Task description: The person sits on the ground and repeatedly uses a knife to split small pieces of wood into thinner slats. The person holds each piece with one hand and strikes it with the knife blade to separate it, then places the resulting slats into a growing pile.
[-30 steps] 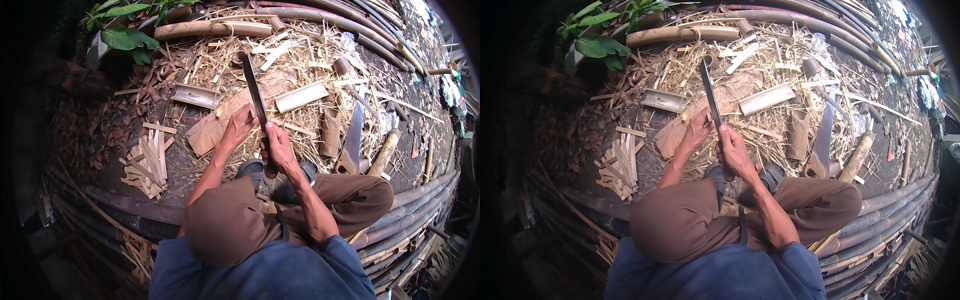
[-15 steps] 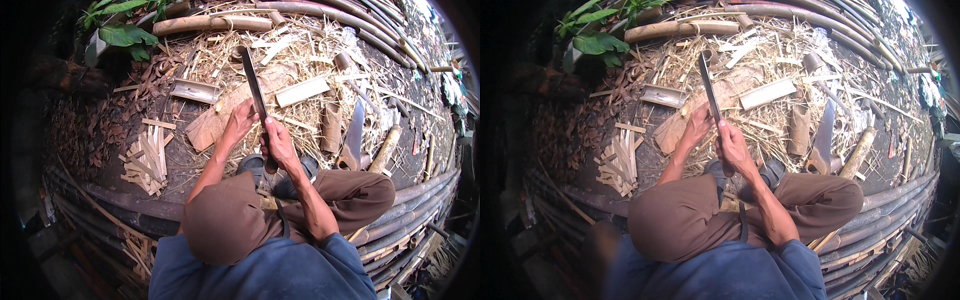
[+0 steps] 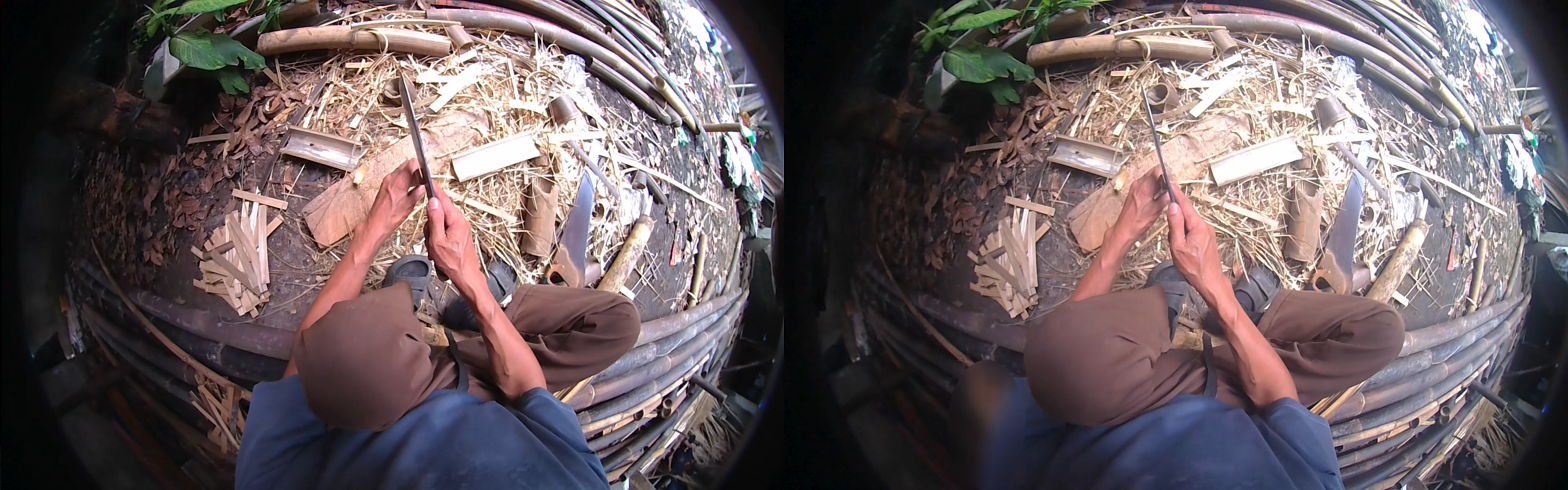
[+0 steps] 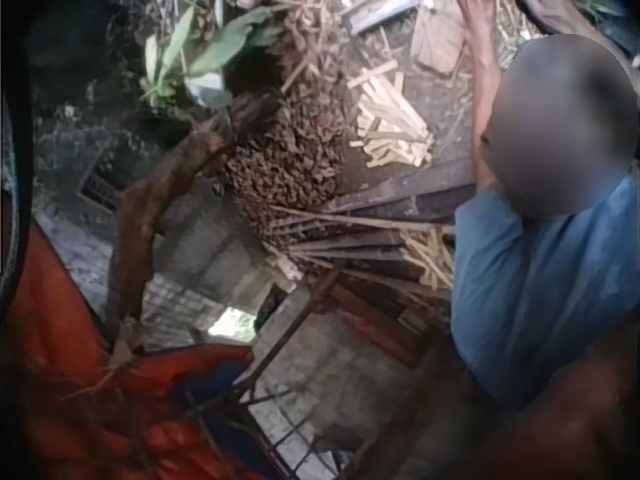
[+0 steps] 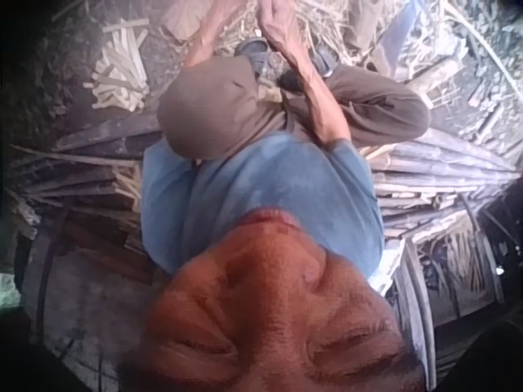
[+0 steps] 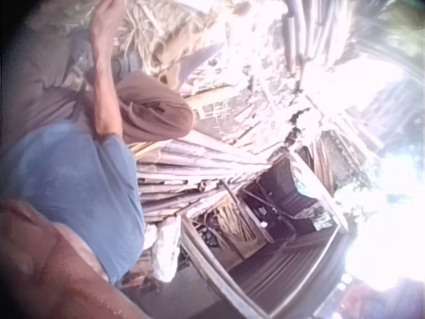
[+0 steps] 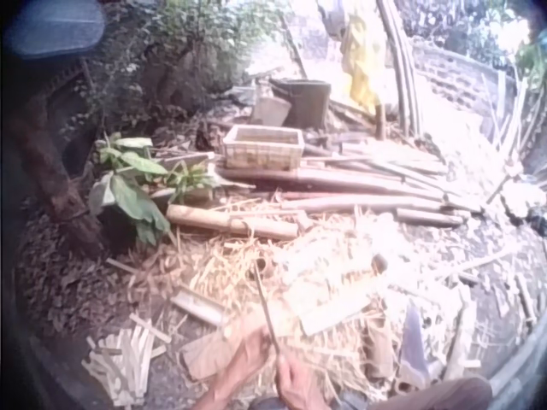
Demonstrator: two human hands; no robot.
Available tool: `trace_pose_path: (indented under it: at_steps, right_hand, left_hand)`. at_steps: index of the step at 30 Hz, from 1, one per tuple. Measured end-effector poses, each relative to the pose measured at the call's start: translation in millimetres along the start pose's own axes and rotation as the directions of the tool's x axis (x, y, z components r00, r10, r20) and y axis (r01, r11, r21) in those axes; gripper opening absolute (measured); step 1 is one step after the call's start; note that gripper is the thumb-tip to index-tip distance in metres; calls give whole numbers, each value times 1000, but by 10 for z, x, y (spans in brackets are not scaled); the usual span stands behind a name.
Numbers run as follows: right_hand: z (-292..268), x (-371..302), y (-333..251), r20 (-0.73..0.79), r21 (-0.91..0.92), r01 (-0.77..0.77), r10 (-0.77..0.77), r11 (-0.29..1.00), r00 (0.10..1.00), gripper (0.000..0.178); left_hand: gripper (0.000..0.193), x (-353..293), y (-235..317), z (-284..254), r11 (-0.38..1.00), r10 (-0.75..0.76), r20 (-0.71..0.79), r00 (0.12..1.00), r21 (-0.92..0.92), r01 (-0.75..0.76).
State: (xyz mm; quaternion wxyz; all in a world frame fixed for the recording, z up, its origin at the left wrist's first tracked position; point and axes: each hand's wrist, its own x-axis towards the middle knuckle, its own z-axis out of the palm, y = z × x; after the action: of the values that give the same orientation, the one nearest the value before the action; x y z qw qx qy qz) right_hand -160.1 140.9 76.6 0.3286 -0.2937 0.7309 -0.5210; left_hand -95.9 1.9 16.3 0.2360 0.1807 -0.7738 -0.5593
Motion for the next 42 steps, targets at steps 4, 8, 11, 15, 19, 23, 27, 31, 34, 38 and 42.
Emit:
trace_pose_path:
  at_steps: [4,8,11,15,19,23,27,31,34,38,42]
  right_hand:
    - [18,60,-24,-8,-11,-43,43,999,999,41]
    - [5,71,-90,25,-47,-48,49,998,998,41]
    - [157,159,-3,-117,-99,277,-288,956,951,41]
    - [4,54,-137,10,-63,-25,26,998,1000,40]
    - [34,129,143,-17,-43,-23,22,999,1000,42]
    - [72,177,121,-50,-48,-3,1,999,999,42]
    - [68,166,-7,6,-62,-23,24,998,1000,42]
    - [148,82,-67,-29,-94,156,-159,983,987,40]
    - [214,255,44,-78,-93,256,-263,962,962,41]
    - [-19,26,-342,38,-64,45,-42,997,998,44]
    - [319,204,180,-56,-121,303,-312,945,949,44]
  left_hand:
    - [25,56,-22,-7,997,20,-2,1000,77,-20]
    - [27,127,104,-59,984,171,-59,983,55,-168]
    - [27,87,-70,-16,973,211,-70,975,107,-203]
    - [31,114,73,-58,984,145,-52,988,115,-138]
    - [55,10,-307,122,970,162,-119,980,200,-136]
    - [50,82,-512,155,981,16,-178,984,192,19]
    - [18,170,-420,45,965,12,-169,985,261,33]
    - [17,63,-467,60,978,86,-217,972,203,-41]
    - [21,140,-782,57,944,163,-218,962,317,-88]
    - [23,121,-171,91,967,17,-181,983,254,30]
    - [36,-308,-1090,203,868,185,-173,968,491,-78]
